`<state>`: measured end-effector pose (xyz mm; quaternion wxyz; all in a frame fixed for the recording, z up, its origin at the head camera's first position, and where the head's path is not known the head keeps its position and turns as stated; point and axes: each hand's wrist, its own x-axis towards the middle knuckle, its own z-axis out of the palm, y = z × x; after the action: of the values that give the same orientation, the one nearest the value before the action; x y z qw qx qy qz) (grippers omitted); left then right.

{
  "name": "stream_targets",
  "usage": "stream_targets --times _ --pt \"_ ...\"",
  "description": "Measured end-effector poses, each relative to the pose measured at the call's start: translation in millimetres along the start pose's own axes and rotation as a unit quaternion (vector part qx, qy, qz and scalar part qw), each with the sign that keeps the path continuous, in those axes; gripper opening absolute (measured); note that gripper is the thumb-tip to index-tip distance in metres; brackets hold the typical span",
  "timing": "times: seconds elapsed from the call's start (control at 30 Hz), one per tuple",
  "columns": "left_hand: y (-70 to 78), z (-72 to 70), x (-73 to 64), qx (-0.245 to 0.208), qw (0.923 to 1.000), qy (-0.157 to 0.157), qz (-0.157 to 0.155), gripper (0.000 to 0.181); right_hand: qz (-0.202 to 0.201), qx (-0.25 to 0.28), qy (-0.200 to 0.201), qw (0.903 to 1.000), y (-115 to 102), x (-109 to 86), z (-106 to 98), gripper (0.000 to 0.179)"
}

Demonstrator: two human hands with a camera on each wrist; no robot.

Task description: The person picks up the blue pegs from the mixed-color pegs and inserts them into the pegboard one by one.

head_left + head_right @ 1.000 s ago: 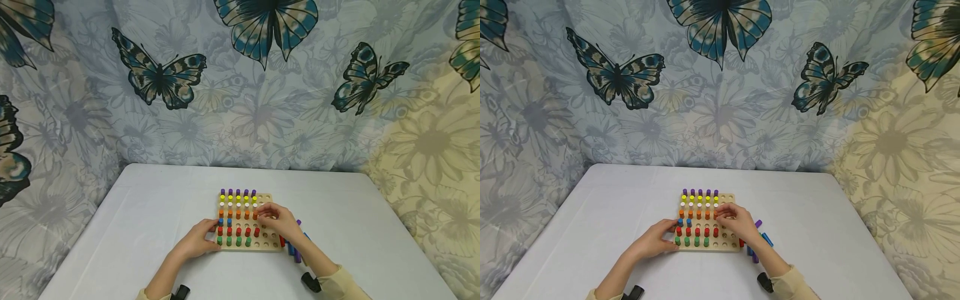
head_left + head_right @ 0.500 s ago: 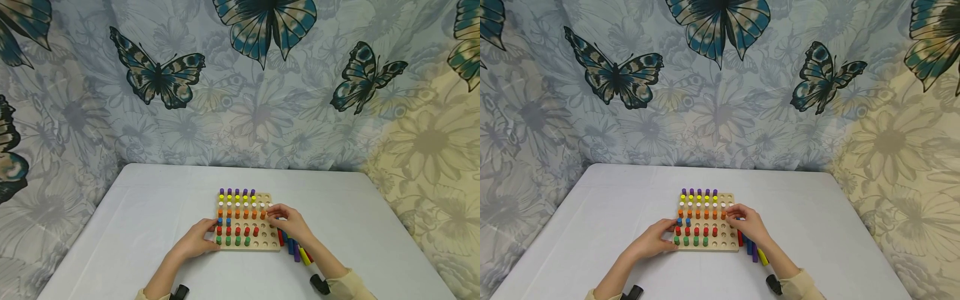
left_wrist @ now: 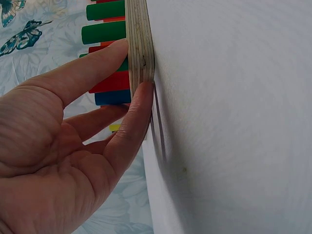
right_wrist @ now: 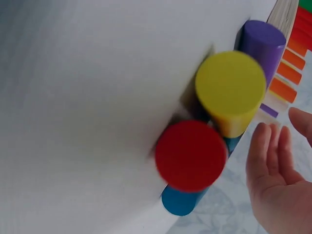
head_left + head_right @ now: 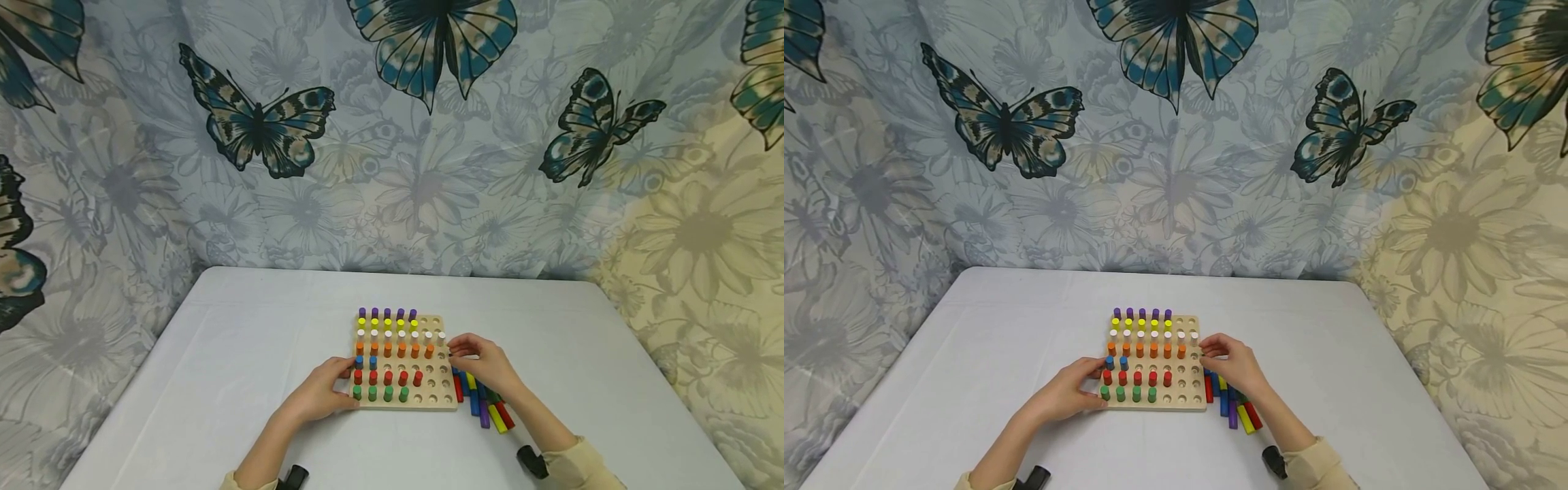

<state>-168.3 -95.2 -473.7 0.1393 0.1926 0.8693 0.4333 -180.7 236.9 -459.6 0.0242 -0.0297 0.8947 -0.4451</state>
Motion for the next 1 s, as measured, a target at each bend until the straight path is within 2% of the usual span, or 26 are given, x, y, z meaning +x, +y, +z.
stream_targets --times 0.3,1.0 --pt "2.7 -1.3 -1.6 -0.005 1.0000 -0.003 0.005 0.075 -0.012 -0.060 0.002 0.9981 6.5 0.8 -2.5 0.023" --pt "2.2 -0.6 -1.7 -0.001 1.0000 -0.004 0.000 0.075 -0.004 -0.110 -0.017 0.9937 3.0 2.3 1.5 0.025"
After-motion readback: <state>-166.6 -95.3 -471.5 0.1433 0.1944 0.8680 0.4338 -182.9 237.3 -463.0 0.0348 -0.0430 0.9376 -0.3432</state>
